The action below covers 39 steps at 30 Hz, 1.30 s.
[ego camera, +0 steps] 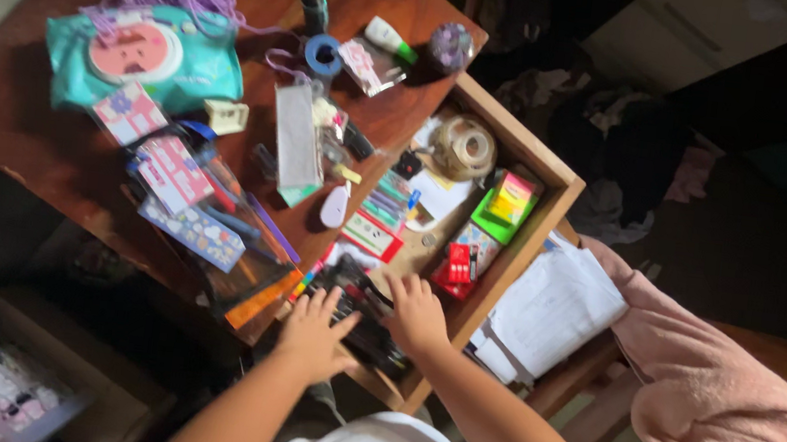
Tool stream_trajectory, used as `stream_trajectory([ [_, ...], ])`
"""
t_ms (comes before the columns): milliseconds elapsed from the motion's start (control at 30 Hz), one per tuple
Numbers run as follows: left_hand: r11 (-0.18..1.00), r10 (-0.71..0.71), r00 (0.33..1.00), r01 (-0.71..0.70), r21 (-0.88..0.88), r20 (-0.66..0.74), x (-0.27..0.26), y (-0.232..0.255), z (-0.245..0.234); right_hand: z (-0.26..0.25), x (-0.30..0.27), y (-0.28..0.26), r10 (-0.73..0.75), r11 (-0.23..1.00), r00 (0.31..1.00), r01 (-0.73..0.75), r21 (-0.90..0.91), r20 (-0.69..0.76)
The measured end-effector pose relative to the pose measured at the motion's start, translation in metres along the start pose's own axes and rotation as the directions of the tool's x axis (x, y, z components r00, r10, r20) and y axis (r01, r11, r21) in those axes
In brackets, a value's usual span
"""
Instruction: The person organizes various small items, including pens, tape, and a pouch, from a cluttered wooden table into an open drawer. After arranging the items, the person uses a wet wipe to clean the surface of the table.
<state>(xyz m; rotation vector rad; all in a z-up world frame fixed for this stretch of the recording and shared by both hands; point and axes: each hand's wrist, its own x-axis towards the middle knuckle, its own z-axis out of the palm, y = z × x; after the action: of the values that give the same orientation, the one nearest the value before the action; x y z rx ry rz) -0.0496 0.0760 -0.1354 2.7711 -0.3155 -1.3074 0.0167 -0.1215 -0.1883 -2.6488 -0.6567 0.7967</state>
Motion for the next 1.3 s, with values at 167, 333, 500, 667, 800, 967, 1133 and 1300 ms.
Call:
stream_trajectory([
  [167,0.995,0.017,0.999,-0.014,-0.094,0.036,0.001,0.003,-0.01,0.009,-0.034,-0.005,-0.096,0.994,0.984,0.087,0.065,0.153],
  [333,0.933,0.152,0.886,-0.274,-0.233,-0.438,-0.035,-0.007,-0.025,-0.018,-0.032,-0.01,-0.164,0.976,0.987,0.162,0.147,-0.004],
  [500,0.965,-0.262,0.539,0.141,-0.221,-0.8,-0.088,-0.062,-0.057,-0.046,-0.025,-0.028,-0.008,0.936,0.997,-0.019,0.352,0.075],
  [667,0.559,-0.819,0.226,0.104,-0.822,-0.528,-0.077,-0.089,-0.014,-0.051,-0.02,-0.034,0.045,0.834,0.985,-0.128,0.536,0.165],
  [800,0.135,-0.945,0.304,0.031,-0.99,-0.119,-0.039,-0.095,0.01,-0.068,-0.025,-0.031,0.036,0.87,0.993,-0.087,0.485,0.114],
  [967,-0.065,-0.937,0.335,0.115,-0.991,0.1,-0.037,-0.09,-0.007,-0.105,-0.032,-0.049,-0.014,0.876,0.997,-0.023,0.482,0.074],
  [1133,-0.255,-0.906,0.422,-0.486,-0.836,0.031,-0.035,-0.08,-0.02,-0.142,-0.035,-0.075,-0.09,0.866,0.995,0.06,0.496,0.038],
  [1300,-0.493,-0.728,0.686,-0.531,-0.689,-0.007,-0.071,-0.062,-0.055,-0.168,-0.041,-0.092,-0.154,0.813,0.987,0.15,0.563,-0.041],
])
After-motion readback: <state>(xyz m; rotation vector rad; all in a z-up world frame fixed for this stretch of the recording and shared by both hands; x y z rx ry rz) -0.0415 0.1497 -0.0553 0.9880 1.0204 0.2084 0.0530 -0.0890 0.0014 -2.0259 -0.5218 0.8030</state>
